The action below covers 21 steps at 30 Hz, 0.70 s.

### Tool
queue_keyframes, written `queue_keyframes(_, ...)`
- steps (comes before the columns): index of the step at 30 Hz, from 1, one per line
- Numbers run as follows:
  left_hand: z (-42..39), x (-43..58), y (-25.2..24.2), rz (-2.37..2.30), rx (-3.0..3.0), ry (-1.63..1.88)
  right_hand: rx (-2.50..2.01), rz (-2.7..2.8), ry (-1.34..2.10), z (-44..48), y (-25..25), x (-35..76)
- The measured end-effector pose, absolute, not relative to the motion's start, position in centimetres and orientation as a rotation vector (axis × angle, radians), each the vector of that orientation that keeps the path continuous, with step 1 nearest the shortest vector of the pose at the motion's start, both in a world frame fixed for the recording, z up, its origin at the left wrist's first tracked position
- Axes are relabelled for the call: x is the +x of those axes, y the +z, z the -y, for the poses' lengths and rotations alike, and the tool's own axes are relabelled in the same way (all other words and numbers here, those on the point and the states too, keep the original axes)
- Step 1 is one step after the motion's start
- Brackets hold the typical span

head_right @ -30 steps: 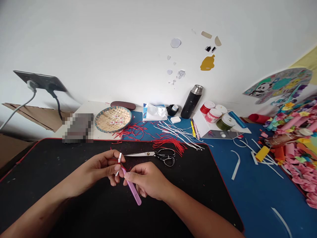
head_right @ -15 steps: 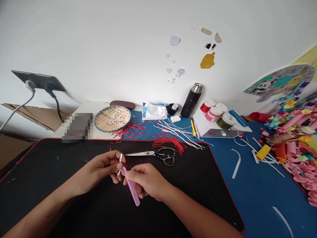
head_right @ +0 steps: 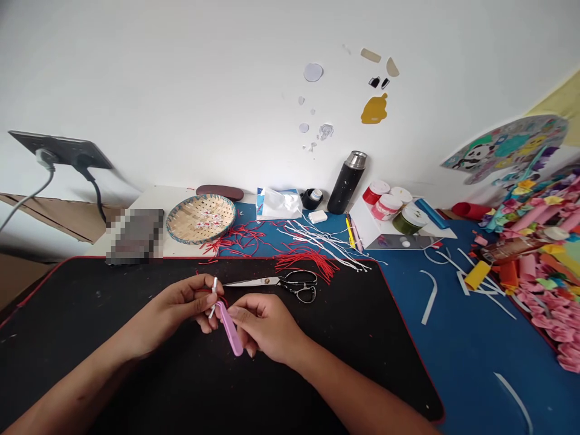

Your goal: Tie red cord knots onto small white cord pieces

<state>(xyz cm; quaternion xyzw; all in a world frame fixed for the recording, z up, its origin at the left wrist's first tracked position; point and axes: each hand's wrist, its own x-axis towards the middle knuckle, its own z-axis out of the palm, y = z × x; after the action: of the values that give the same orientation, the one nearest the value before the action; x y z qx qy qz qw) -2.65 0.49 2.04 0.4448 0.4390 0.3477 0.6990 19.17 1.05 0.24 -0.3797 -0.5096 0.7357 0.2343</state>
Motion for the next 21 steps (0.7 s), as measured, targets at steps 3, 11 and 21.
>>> queue_keyframes(3,-0.5,-2.7,1.7,-0.989,0.954,0.779,-1.016,1.452,1.96,-1.1,0.3,19.2)
queue_keyframes(11,-0.5,-2.3,1.3,-0.972,0.901,0.765,-1.015,1.531,1.78,-1.2,0.4,19.6)
queue_keyframes(21,-0.5,-2.1,0.6,-0.947,0.901,0.747,-0.916,1.874,1.407,-1.3,0.0,19.4)
